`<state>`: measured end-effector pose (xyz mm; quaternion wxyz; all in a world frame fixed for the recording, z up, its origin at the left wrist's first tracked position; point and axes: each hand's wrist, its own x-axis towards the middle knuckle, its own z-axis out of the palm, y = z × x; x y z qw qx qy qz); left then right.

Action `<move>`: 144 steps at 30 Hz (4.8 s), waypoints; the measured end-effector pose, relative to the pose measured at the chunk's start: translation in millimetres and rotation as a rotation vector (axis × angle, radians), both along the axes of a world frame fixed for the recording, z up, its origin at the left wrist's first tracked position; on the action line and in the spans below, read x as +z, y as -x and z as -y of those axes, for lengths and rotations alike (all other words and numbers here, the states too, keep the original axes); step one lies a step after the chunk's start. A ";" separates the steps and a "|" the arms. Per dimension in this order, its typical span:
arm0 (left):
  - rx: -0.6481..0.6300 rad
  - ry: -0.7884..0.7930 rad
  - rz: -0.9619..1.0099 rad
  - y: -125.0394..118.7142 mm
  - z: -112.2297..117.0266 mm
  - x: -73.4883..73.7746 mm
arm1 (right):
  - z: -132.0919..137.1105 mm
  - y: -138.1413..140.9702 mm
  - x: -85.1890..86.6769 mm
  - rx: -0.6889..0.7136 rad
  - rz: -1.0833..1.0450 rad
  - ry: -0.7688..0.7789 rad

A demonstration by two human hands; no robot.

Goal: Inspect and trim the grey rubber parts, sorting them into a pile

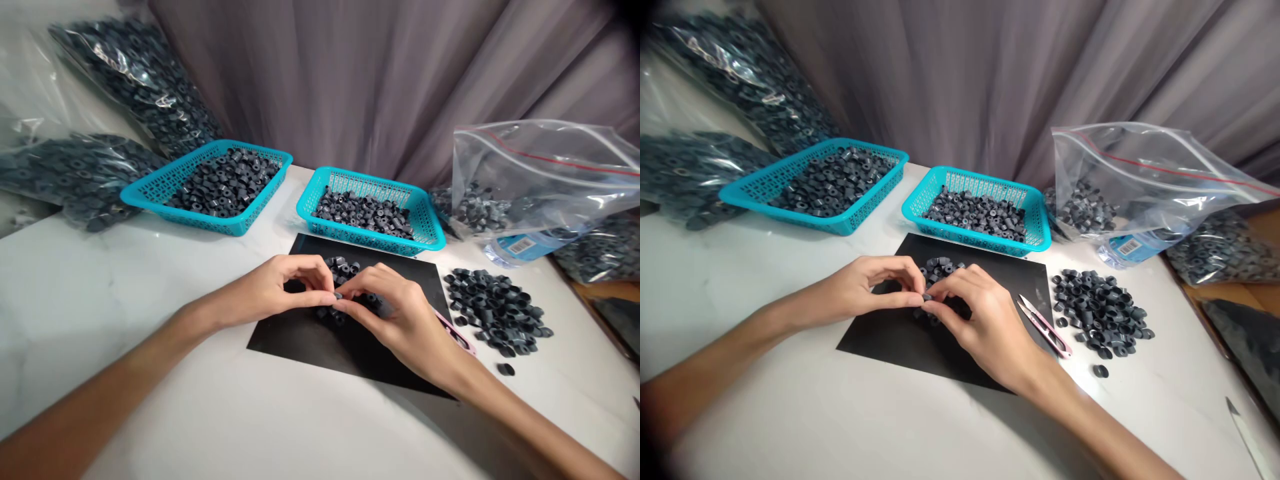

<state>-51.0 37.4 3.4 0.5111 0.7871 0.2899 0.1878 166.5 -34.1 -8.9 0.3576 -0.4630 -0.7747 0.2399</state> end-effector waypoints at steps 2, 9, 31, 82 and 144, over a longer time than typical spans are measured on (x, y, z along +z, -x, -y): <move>0.023 0.014 0.017 -1.3 0.3 -2.2 | -0.2 -1.4 3.1 -0.018 -0.049 0.053; 0.068 0.079 0.077 -3.4 2.6 -4.5 | 0.1 -1.2 8.8 -0.052 -0.201 0.213; 0.131 -0.033 0.203 -9.4 3.3 -12.6 | -22.2 -37.4 -1.5 0.147 -0.370 0.330; -0.180 -0.211 -0.105 -4.6 9.9 -7.2 | -30.7 -47.9 -14.6 0.177 0.033 0.066; 0.289 -0.274 0.080 -21.5 15.7 -23.7 | -23.6 -25.0 11.2 0.077 -0.150 0.165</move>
